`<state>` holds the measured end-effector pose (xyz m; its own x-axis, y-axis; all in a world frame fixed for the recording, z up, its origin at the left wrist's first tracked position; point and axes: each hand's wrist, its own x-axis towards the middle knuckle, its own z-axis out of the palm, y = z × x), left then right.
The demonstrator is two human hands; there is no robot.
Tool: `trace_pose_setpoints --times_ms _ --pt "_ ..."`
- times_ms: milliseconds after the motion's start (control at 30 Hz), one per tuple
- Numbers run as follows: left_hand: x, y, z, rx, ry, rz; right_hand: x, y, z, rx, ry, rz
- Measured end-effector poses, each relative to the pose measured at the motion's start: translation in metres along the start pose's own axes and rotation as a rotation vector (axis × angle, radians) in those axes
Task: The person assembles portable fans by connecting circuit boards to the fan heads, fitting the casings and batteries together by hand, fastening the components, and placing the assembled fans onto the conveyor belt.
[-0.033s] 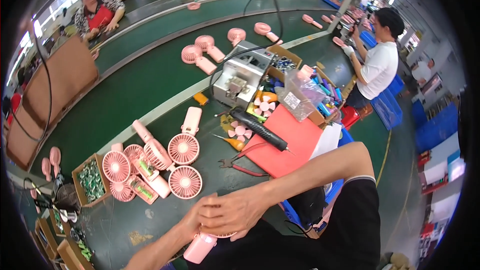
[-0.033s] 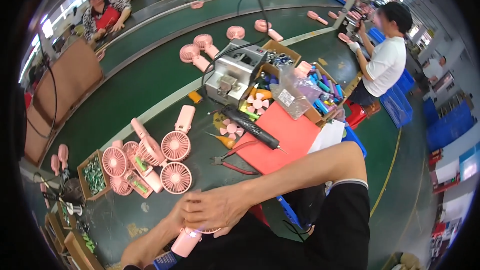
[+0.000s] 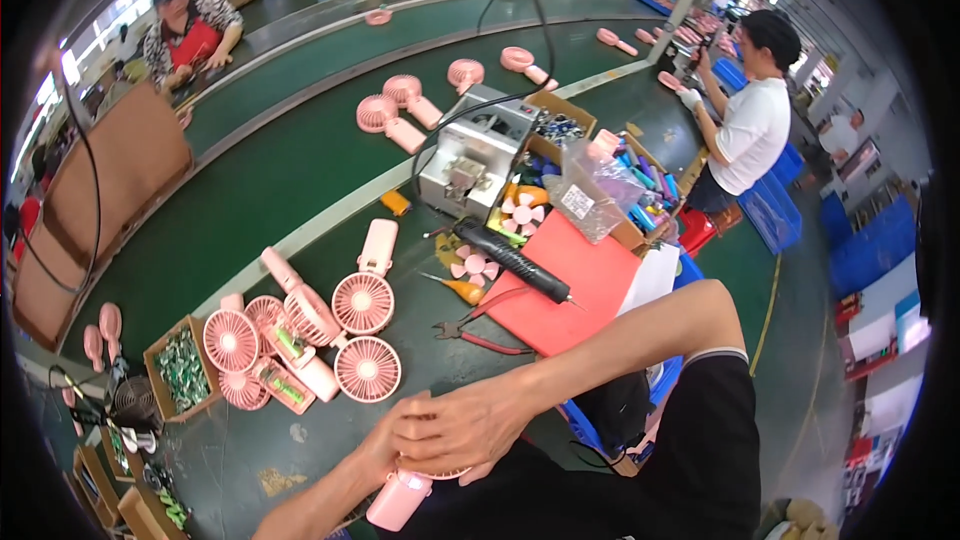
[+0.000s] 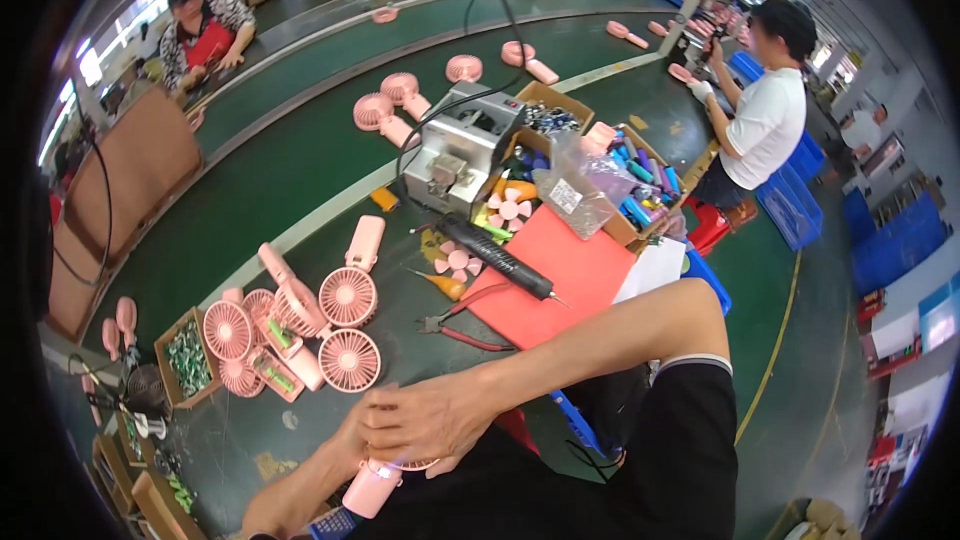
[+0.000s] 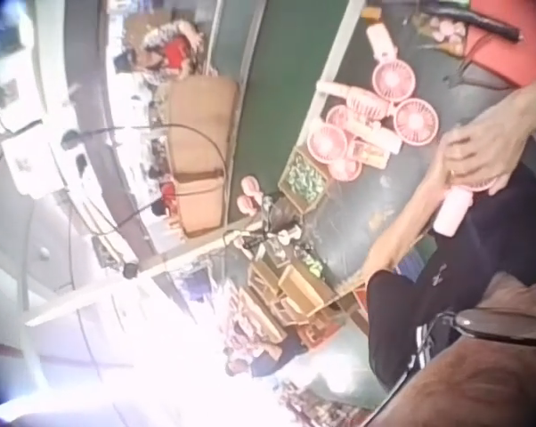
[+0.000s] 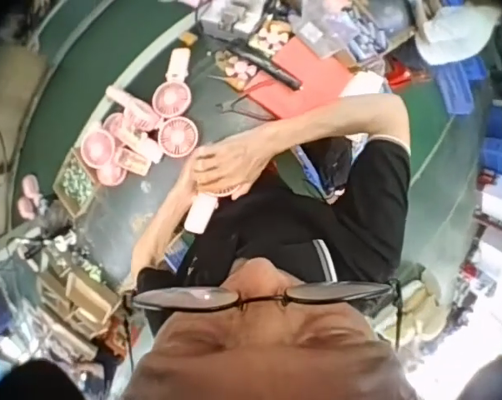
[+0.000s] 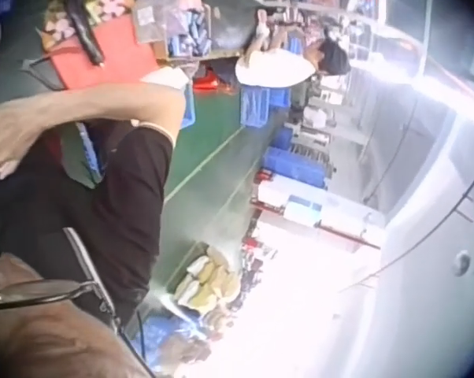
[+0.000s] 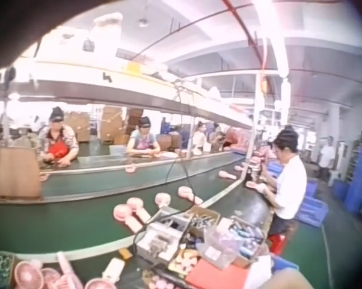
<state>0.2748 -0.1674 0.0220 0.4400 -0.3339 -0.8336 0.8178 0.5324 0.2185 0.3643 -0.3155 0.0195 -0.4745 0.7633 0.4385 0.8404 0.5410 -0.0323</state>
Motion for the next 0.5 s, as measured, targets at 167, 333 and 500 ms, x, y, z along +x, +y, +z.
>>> trace_pose_setpoints --times_ms 167,333,500 --pt "-0.016 0.000 0.009 0.099 0.052 0.192 0.006 0.003 -0.004 0.013 0.066 -0.013" --pt "0.013 -0.001 -0.021 -0.243 -0.154 0.392 0.009 0.014 -0.001 -0.076 0.294 0.126" --pt "0.010 -0.002 -0.014 -0.162 -0.174 0.714 0.011 0.017 -0.006 -0.261 0.463 0.229"
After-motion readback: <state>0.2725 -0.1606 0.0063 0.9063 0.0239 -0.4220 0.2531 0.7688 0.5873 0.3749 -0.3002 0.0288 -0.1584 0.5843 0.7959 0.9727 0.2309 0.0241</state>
